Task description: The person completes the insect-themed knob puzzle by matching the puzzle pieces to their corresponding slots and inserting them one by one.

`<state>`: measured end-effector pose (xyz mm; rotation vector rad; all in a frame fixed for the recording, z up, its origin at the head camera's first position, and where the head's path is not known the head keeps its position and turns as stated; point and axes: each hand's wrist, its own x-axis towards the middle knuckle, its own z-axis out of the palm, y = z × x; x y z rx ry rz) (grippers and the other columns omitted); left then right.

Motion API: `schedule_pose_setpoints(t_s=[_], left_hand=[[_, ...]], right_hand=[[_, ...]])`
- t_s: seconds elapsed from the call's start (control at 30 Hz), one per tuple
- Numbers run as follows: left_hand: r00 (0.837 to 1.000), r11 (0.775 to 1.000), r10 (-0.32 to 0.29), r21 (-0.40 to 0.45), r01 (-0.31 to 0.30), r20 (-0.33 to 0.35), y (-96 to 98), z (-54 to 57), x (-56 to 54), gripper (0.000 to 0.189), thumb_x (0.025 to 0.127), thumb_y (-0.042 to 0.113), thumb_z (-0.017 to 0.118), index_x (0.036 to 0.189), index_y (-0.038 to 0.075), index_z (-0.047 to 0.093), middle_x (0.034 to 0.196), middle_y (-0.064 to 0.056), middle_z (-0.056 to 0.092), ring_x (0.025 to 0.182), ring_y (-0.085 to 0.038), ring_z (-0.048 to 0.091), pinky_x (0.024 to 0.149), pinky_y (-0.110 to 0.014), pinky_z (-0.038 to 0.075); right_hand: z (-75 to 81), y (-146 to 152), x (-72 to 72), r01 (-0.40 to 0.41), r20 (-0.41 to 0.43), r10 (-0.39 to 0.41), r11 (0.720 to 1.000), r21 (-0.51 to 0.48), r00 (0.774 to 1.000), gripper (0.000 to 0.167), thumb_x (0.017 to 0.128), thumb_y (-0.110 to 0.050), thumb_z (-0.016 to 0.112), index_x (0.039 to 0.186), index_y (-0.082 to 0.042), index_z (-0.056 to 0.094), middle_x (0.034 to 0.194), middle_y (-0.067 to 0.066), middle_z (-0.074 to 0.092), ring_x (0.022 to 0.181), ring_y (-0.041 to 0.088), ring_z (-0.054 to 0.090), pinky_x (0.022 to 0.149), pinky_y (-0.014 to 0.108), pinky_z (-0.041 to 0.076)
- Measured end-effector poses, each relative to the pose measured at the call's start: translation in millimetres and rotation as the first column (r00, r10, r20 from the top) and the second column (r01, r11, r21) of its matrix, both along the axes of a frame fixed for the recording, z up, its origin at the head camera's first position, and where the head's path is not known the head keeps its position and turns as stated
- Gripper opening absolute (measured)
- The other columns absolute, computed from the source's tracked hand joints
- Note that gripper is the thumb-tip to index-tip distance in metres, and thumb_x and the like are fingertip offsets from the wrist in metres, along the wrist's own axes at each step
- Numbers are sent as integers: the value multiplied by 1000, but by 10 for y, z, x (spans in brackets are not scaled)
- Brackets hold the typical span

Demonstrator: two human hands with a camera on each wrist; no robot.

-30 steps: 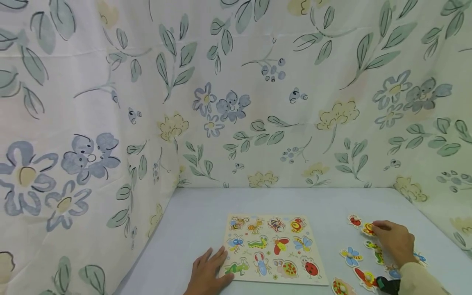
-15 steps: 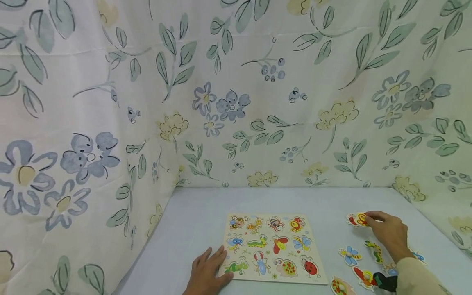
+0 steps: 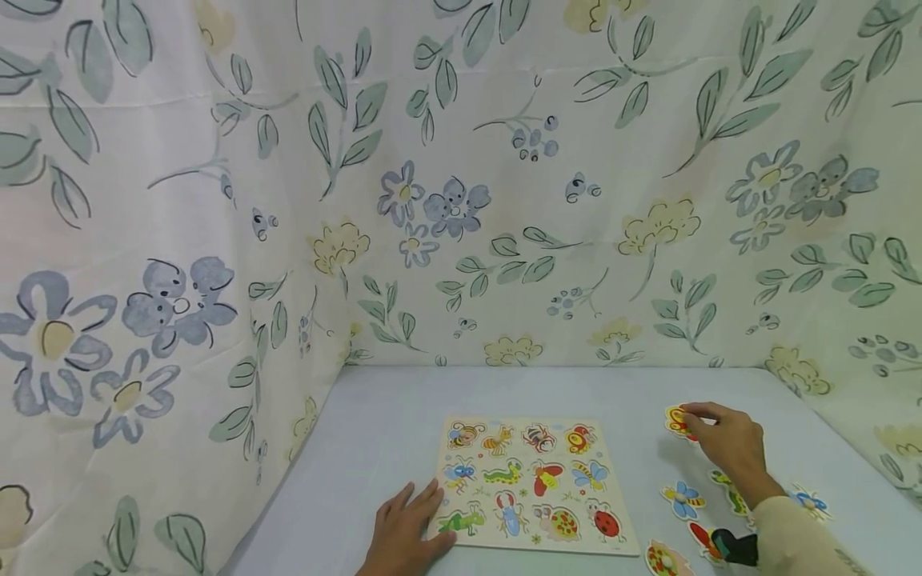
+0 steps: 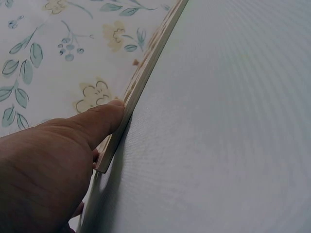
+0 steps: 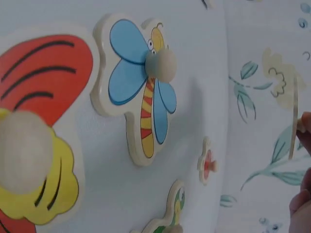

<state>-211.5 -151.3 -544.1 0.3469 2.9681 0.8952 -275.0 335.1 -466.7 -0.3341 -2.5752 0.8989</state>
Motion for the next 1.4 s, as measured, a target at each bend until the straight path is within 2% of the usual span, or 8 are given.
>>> schedule_pose_setpoints(t_s=[0.2, 0.43, 0.6, 0.8, 1.1, 1.4], left_hand=[[1000, 1000, 0, 12, 0, 10, -6, 23, 13, 79, 77, 60, 70, 137, 11, 55, 146, -2, 46, 136, -42, 27, 105, -65, 15], [1000, 1000, 8, 11, -8, 22, 2, 25, 11, 80, 76, 61, 69, 138, 13, 55, 146, 1, 45, 137, -41, 26, 106, -65, 15], [1000, 1000, 4, 17, -4, 23, -5, 33, 9, 80, 76, 61, 70, 138, 12, 54, 146, 0, 45, 137, -41, 26, 106, -65, 14], [1000, 1000, -2, 24, 1, 25, -4, 12, -2, 79, 77, 61, 69, 137, 11, 55, 146, -1, 45, 137, -42, 26, 105, -66, 14], [1000, 1000, -4, 17, 4, -6, -10, -3, 5, 78, 77, 60, 69, 136, 10, 56, 145, -2, 46, 136, -43, 28, 105, -66, 15], [1000, 1000, -11, 6, 12, -17, -10, -8, 9, 77, 78, 61, 68, 135, 10, 56, 145, -3, 47, 135, -42, 29, 104, -65, 17]], right_hand=[[22, -167, -37, -46, -63, 49, 998, 39, 997, 25, 91, -23, 67, 106, -3, 73, 109, 23, 66, 94, 38, 53, 60, 37, 43], [24, -358, -85, -100, -122, 107, 993, 64, 987, 21, 90, -19, 69, 103, -3, 74, 106, 23, 67, 98, 43, 54, 68, 49, 50], [29, -526, -130, -136, -119, 142, 989, 58, 983, 21, 89, -18, 68, 104, -3, 74, 107, 23, 66, 101, 45, 54, 69, 52, 53], [34, -685, -173, -191, -124, 197, 980, 60, 972, 18, 90, -17, 69, 102, -7, 76, 105, 21, 68, 101, 45, 56, 64, 46, 53], [-23, -923, -252, -245, -150, 248, 969, 34, 957, 12, 87, -14, 70, 95, -8, 77, 94, 13, 70, 100, 41, 56, 69, 53, 52], [-144, -1051, -344, -281, -77, 283, 959, 33, 956, 13, 88, -16, 71, 97, -10, 77, 106, 17, 65, 104, 39, 53, 74, 48, 51]])
